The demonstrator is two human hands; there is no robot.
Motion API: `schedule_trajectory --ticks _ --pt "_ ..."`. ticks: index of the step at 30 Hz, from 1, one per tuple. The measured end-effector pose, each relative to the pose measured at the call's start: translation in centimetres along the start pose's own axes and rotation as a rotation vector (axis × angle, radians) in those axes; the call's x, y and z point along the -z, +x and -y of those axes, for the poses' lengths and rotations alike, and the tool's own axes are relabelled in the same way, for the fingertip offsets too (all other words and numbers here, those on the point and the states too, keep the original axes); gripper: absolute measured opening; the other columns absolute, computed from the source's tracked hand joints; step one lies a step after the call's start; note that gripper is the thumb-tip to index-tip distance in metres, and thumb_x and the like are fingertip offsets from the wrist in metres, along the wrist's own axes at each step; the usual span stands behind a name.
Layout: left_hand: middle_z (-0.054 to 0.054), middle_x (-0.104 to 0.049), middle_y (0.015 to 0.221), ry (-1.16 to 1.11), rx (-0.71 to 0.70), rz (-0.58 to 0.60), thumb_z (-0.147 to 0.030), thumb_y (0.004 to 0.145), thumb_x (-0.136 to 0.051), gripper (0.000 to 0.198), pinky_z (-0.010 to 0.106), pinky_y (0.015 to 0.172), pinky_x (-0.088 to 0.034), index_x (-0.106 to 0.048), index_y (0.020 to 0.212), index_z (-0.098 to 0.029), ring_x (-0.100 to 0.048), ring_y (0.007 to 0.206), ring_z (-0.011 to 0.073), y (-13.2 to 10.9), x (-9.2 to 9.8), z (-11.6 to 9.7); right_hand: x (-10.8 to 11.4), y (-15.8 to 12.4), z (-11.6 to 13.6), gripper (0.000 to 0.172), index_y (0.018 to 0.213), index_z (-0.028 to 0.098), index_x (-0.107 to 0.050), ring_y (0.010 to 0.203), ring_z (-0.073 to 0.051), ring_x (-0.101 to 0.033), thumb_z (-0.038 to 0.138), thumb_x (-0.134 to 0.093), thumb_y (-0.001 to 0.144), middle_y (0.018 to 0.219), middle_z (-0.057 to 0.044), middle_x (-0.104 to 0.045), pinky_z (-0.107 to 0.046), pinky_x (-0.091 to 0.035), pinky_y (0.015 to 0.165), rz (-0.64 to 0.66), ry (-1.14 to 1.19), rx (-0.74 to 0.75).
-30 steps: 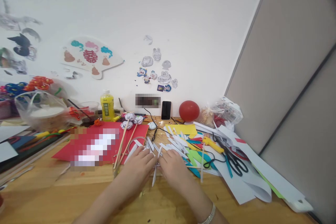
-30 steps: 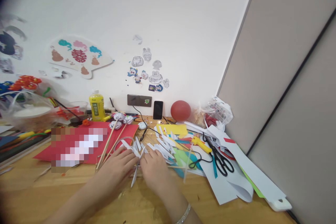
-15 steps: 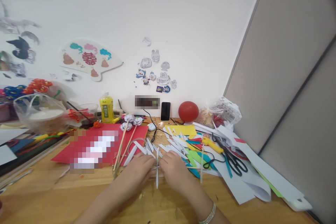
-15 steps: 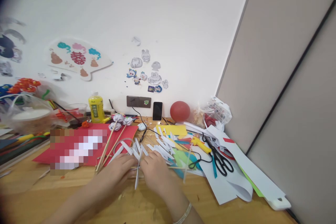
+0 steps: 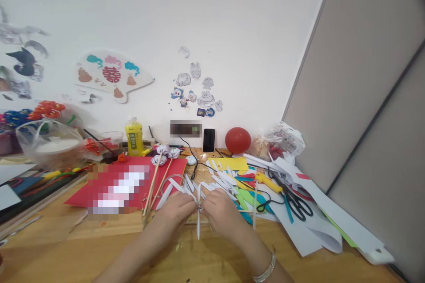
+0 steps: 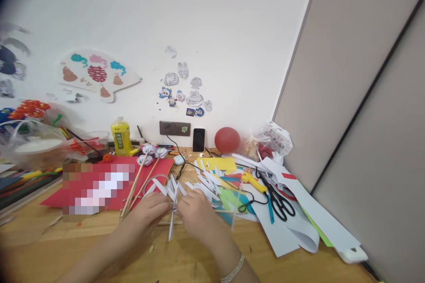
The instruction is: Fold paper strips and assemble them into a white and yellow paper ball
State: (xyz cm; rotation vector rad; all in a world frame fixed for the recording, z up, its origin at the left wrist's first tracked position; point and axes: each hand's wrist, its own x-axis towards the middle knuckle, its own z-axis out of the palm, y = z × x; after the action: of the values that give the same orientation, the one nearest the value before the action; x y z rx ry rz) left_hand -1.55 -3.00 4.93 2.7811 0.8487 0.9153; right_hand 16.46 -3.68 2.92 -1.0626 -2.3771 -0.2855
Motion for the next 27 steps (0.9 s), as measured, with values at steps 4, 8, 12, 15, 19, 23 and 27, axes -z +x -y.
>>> schedule_trajectory --ticks 4,8,12,15,19,23,27 --pt "0.007 -0.057 0.103 -0.151 0.143 -0.065 -0.024 0.083 -0.046 0.018 0.036 0.082 -0.042 -0.055 0.098 -0.023 -0.051 0.094 0.0206 0.3 -0.8 0.8 0.8 -0.1 -0.4 0.017 0.095 0.019 -0.051 0.084 -0.018 -0.049 0.031 -0.051 0.082 0.088 -0.003 -0.056 -0.029 -0.038 0.074 -0.084 0.148 -0.140" --pt "0.008 -0.057 0.099 -0.600 0.472 -0.264 -0.035 0.077 -0.052 0.051 0.036 0.073 -0.049 -0.032 0.121 -0.020 -0.059 0.086 0.0193 0.6 -2.2 1.9 0.7 0.0 0.1 0.015 0.098 0.018 -0.048 0.090 -0.018 -0.048 0.025 -0.042 0.087 0.095 -0.006 -0.054 -0.030 -0.040 0.077 -0.172 0.216 -0.253" --pt "0.007 -0.065 0.084 -0.900 0.562 -0.103 -0.042 0.063 -0.065 0.047 0.035 0.077 -0.049 -0.050 0.098 -0.015 -0.062 0.085 0.0214 0.9 -2.5 2.3 -0.1 0.3 1.0 0.012 0.094 0.017 -0.051 0.084 -0.018 -0.052 0.020 -0.048 0.082 0.091 -0.006 -0.056 -0.030 -0.043 0.073 -0.155 0.252 -0.334" --pt "0.005 -0.067 0.079 -0.942 0.568 -0.094 -0.045 0.061 -0.066 0.041 0.035 0.074 -0.050 -0.055 0.087 -0.016 -0.063 0.081 0.0213 0.9 -2.4 2.2 -0.5 0.3 0.9 0.016 0.095 0.018 -0.054 0.085 -0.017 -0.054 0.017 -0.051 0.080 0.091 -0.005 -0.060 -0.029 -0.044 0.075 -0.213 0.376 -0.396" --pt "0.005 -0.067 0.082 -0.918 0.521 -0.104 -0.039 0.064 -0.065 0.033 0.035 0.076 -0.050 -0.056 0.085 -0.016 -0.063 0.082 0.0204 0.9 -2.4 2.2 -0.6 0.3 0.1 0.022 0.098 0.018 -0.058 0.084 -0.016 -0.058 0.017 -0.056 0.076 0.093 -0.005 -0.063 -0.027 -0.045 0.075 -0.308 0.586 -0.477" --pt "0.004 -0.065 0.084 -0.698 0.426 -0.132 -0.024 0.069 -0.059 0.016 0.034 0.076 -0.050 -0.056 0.084 -0.017 -0.062 0.081 0.0190 0.8 -2.2 1.4 -0.4 0.4 0.0 0.014 0.086 0.017 -0.062 0.078 -0.016 -0.058 0.017 -0.061 0.072 0.083 -0.003 -0.063 -0.027 -0.045 0.072 -0.340 0.607 -0.466" --pt "0.005 -0.064 0.094 -0.457 0.376 -0.198 -0.022 0.072 -0.056 0.021 0.034 0.079 -0.049 -0.054 0.093 -0.019 -0.060 0.089 0.0197 0.6 -1.7 0.3 0.0 0.4 0.5 0.010 0.084 0.020 -0.062 0.076 -0.016 -0.055 0.020 -0.062 0.073 0.077 -0.002 -0.063 -0.029 -0.043 0.071 -0.418 0.439 -0.319"
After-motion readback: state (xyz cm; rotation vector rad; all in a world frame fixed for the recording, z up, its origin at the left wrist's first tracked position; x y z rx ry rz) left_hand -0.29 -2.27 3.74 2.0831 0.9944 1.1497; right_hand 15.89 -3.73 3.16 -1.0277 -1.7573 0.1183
